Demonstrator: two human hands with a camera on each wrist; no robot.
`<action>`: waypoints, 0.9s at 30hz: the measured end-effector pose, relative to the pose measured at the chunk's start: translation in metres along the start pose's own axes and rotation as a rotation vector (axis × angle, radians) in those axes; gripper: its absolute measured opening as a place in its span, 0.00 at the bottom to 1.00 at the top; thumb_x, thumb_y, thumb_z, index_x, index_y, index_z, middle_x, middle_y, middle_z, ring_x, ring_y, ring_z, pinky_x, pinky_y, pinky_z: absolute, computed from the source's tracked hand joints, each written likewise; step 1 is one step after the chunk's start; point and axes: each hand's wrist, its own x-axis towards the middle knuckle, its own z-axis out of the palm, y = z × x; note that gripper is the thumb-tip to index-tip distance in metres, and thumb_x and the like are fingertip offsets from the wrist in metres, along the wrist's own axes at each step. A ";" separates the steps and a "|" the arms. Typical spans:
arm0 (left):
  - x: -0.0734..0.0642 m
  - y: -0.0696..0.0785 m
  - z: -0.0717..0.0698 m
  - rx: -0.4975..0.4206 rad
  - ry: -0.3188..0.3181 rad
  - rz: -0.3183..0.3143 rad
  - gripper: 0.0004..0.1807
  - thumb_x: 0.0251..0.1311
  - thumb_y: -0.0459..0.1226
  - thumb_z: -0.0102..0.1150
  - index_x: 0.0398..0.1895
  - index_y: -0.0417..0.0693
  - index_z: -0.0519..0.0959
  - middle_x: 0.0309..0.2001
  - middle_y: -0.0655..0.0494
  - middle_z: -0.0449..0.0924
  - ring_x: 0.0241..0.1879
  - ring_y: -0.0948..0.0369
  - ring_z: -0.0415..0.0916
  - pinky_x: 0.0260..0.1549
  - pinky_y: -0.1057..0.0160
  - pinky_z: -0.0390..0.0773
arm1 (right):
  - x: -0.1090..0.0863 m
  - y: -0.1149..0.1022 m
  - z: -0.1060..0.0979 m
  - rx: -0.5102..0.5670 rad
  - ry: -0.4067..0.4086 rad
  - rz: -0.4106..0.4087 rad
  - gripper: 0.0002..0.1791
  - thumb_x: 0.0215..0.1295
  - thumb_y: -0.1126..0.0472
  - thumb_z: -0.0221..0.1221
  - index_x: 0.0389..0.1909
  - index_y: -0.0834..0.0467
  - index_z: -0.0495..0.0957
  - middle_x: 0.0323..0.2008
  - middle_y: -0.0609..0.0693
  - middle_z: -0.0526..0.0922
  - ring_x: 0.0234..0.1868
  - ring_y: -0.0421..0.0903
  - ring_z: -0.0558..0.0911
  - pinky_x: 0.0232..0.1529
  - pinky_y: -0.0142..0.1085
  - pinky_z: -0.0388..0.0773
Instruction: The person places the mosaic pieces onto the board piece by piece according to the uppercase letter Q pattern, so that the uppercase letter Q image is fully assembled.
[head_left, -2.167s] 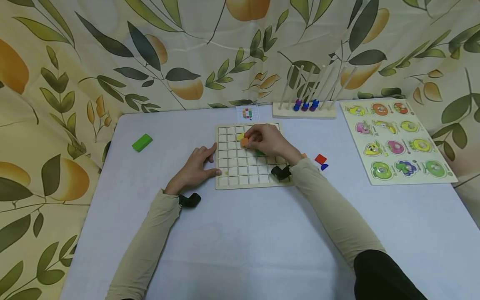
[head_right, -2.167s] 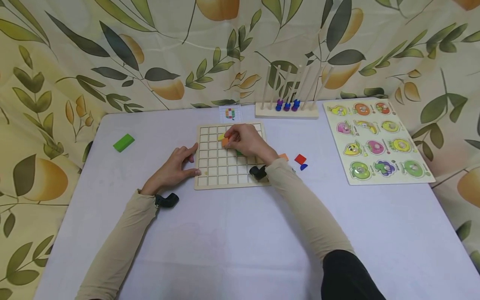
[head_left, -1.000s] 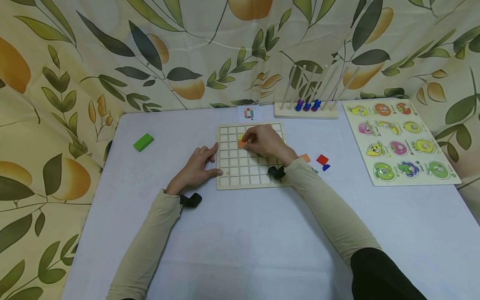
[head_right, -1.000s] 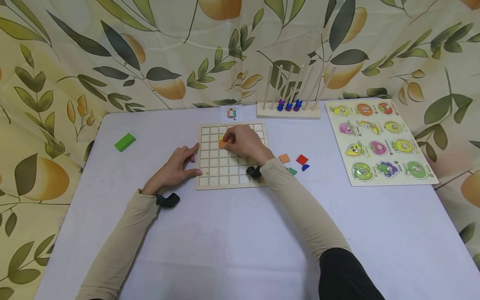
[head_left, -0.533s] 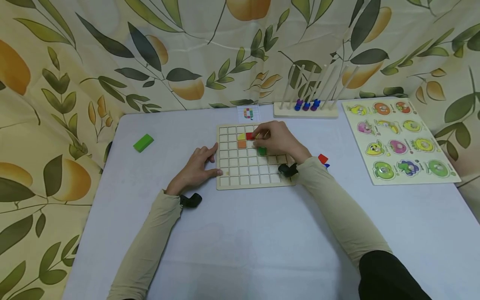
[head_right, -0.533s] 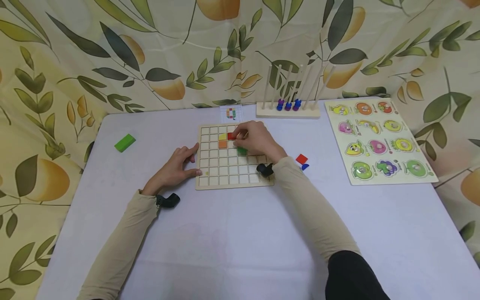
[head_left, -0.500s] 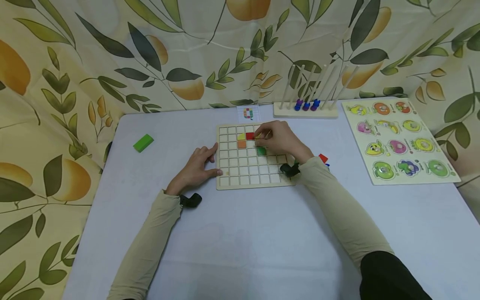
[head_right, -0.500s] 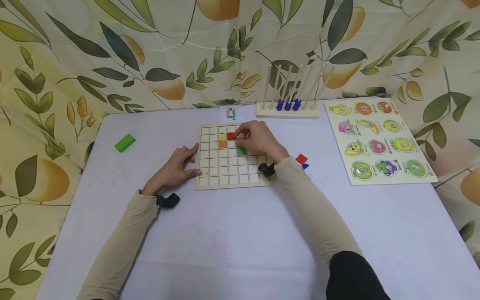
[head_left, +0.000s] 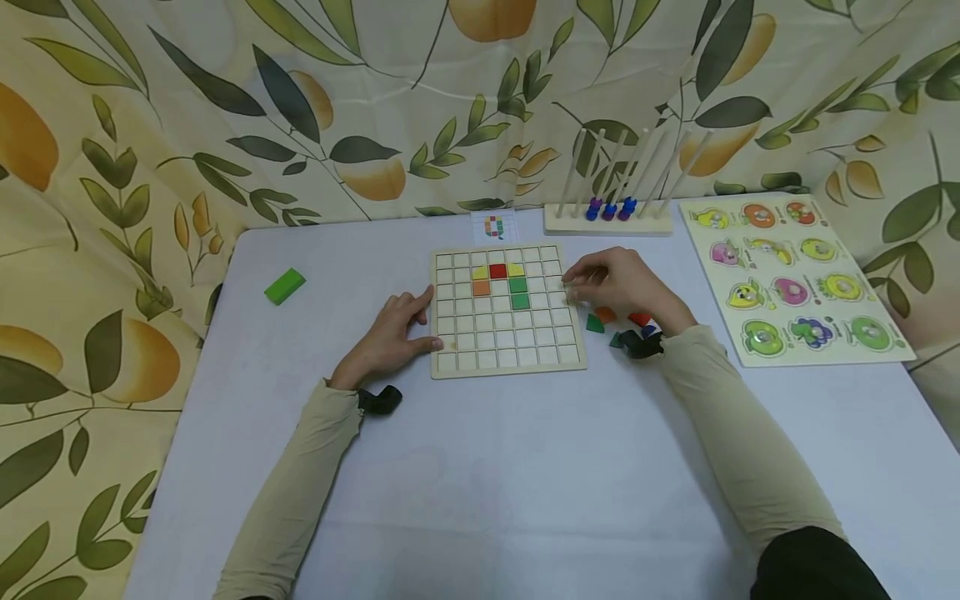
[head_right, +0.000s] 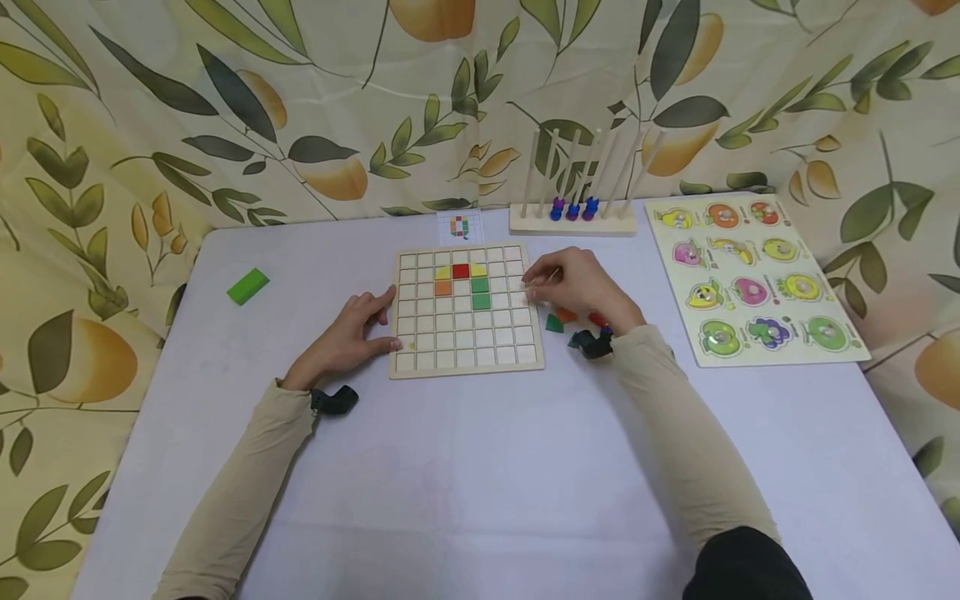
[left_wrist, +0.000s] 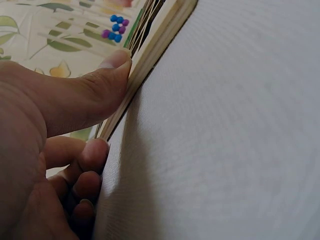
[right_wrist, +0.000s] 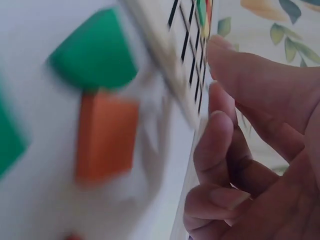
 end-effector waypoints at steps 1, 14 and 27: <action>0.000 -0.001 0.000 0.003 0.002 0.002 0.51 0.66 0.41 0.74 0.85 0.42 0.54 0.45 0.51 0.69 0.44 0.56 0.57 0.44 0.59 0.57 | -0.003 0.003 -0.002 -0.005 -0.006 0.008 0.12 0.69 0.58 0.71 0.50 0.57 0.90 0.44 0.53 0.89 0.40 0.49 0.79 0.40 0.37 0.74; 0.000 -0.003 0.000 0.019 0.005 0.008 0.52 0.65 0.41 0.74 0.85 0.42 0.54 0.45 0.51 0.69 0.45 0.56 0.57 0.46 0.59 0.58 | -0.034 0.032 -0.018 -0.044 -0.068 0.059 0.14 0.67 0.59 0.73 0.51 0.58 0.89 0.43 0.54 0.90 0.41 0.47 0.81 0.40 0.35 0.76; 0.000 -0.001 0.000 0.016 0.007 0.002 0.52 0.65 0.41 0.75 0.85 0.42 0.53 0.45 0.51 0.69 0.45 0.56 0.57 0.45 0.59 0.58 | -0.033 0.034 -0.014 -0.096 -0.013 0.070 0.15 0.67 0.55 0.74 0.44 0.62 0.84 0.36 0.55 0.85 0.35 0.49 0.78 0.35 0.36 0.73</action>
